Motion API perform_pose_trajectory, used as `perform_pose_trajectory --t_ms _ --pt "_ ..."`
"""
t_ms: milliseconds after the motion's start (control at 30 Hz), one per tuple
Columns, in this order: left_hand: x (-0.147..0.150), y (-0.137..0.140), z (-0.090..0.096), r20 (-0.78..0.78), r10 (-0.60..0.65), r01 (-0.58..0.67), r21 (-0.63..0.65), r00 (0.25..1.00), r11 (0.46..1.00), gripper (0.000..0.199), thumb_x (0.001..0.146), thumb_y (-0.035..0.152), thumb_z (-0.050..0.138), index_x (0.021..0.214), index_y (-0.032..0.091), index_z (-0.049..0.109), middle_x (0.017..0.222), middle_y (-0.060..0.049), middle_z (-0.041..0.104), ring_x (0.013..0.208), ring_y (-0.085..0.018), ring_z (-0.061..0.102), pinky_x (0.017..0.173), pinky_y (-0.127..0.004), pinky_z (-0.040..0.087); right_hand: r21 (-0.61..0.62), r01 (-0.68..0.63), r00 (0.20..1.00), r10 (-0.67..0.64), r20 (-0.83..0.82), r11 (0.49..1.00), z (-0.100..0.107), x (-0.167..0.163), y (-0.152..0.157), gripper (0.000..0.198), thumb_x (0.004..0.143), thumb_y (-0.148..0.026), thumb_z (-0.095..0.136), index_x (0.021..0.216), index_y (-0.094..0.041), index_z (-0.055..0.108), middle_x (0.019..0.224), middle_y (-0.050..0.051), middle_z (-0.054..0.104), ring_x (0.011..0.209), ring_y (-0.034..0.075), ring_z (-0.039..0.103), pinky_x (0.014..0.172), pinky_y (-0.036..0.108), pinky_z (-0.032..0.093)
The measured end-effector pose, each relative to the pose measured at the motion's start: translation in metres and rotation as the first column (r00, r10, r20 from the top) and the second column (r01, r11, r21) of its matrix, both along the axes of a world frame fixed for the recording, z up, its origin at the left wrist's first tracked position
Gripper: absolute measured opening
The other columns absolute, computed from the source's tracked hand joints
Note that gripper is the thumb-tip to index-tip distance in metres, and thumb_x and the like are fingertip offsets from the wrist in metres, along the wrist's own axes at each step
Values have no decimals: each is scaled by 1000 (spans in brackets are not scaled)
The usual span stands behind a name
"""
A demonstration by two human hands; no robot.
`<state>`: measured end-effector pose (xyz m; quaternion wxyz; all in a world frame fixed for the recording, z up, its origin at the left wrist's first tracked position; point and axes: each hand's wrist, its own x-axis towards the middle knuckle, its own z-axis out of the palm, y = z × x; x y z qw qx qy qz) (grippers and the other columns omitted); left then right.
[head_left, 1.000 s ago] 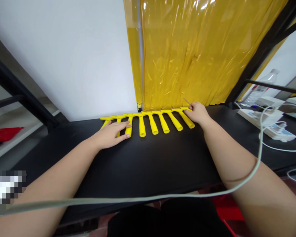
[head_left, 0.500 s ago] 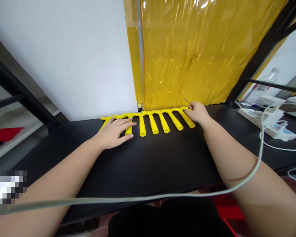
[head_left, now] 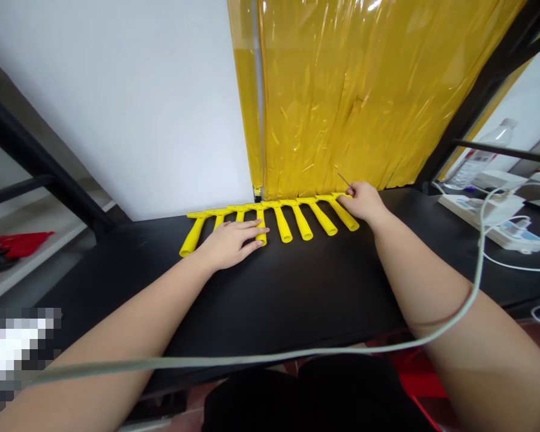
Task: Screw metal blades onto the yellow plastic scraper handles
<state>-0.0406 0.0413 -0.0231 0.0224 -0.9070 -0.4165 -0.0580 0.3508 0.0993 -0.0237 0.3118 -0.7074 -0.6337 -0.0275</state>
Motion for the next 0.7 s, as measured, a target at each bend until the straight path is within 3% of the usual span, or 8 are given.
perform_pose_trajectory --t_ms 267,700 --pt "1 1 1 -6 17 -17 10 1000 1000 53 108 61 35 152 41 56 163 0 50 145 -30 54 116 -54 42 -51 56 997 -59 -55 997 5 7 -3 29 83 -26 69 70 -24 43 69 2 53 69 21 51 68 34 38" --pt "-3 1 -3 -15 6 -5 31 1000 1000 55 109 60 33 159 41 45 166 0 46 148 -29 50 121 -57 34 -58 136 987 -140 -78 989 0 24 3 20 80 -26 66 72 -24 47 69 3 55 68 22 51 67 34 38"
